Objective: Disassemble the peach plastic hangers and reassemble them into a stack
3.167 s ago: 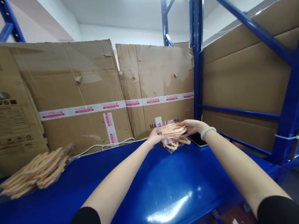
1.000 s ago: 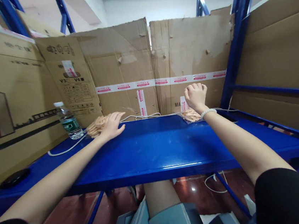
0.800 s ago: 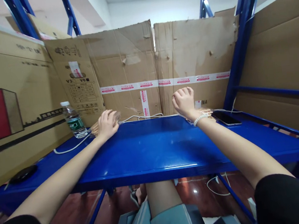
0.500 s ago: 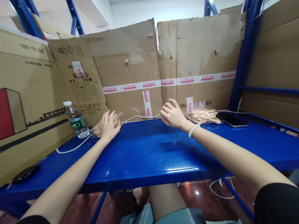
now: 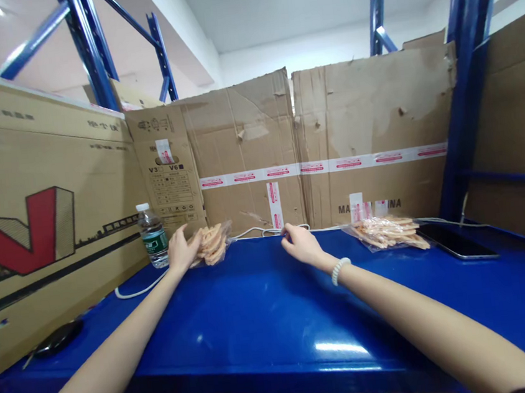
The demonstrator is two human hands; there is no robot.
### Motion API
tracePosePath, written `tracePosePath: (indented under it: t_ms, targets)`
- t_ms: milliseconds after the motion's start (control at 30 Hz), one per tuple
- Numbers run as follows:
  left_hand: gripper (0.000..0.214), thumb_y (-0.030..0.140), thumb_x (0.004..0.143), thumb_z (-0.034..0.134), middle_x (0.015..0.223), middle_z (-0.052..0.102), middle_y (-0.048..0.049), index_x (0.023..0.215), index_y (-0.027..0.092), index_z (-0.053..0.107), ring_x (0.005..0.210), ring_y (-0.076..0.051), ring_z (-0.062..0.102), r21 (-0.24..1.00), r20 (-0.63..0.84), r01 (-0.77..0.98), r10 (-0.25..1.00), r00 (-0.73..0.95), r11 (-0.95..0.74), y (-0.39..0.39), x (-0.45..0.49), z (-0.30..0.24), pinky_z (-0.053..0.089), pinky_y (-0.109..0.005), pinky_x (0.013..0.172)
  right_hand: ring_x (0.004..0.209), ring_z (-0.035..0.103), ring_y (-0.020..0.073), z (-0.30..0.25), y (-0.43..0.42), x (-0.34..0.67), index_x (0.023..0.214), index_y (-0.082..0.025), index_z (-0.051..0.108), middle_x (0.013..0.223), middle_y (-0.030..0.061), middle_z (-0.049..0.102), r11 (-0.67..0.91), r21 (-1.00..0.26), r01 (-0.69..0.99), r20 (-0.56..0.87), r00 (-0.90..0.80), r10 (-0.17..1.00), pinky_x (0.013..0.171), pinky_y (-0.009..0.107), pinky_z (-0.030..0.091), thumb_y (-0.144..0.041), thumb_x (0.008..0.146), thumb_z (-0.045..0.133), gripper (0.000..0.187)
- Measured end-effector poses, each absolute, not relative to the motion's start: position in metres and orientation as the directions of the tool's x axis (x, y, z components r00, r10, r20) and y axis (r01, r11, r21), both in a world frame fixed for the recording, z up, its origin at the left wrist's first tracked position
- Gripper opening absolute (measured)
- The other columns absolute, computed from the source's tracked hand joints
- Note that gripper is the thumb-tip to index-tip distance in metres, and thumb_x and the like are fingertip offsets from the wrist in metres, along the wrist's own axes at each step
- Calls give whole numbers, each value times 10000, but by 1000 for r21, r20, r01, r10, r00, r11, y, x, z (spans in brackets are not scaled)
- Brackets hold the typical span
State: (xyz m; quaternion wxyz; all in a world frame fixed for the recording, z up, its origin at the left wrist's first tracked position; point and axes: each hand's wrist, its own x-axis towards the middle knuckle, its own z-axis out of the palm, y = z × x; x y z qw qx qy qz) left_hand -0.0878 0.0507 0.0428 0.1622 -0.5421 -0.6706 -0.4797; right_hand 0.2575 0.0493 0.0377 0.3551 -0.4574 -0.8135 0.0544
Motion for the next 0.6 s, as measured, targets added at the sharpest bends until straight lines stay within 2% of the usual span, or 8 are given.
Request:
tracePosePath:
  t_ms: [133,233,433,600]
  targets:
    - [317,309,942,582,1229,596,-98,1224,165,565,1038,-237,621,586,640,810,598,-482,26,53,-112,40,536,-446,872,810,638,155,53,76,195,1076,-143,613,1007,51,644,408,-706,579,322,-251,913,714,324,557,-327,966,564,219]
    - [325,308,936,592,1230,594,-98,1226,165,562,1037,-238,621,636,553,767,640,-533,89,55,-127,36,538,-444,866,820,644,160,62,90,148,1129,-138,595,1035,59,639,271,-833,483,161,-257,953,701,323,567,-324,962,575,251]
    - [318,308,930,601,1207,603,-92,1213,164,570,1018,-234,629,671,404,725,743,-534,156,62,-138,29,545,-429,847,886,643,183,72,110,81,1168,-142,583,1098,74,626,90,-911,402,-29,-281,959,748,357,565,-330,957,580,282]
    - [325,305,930,600,1215,600,-95,1220,160,564,1026,-237,626,693,380,705,754,-536,152,63,-136,29,541,-440,857,874,641,177,70,122,53,1143,-145,595,1083,71,630,53,-910,411,-51,-238,970,742,349,564,-340,957,580,270]
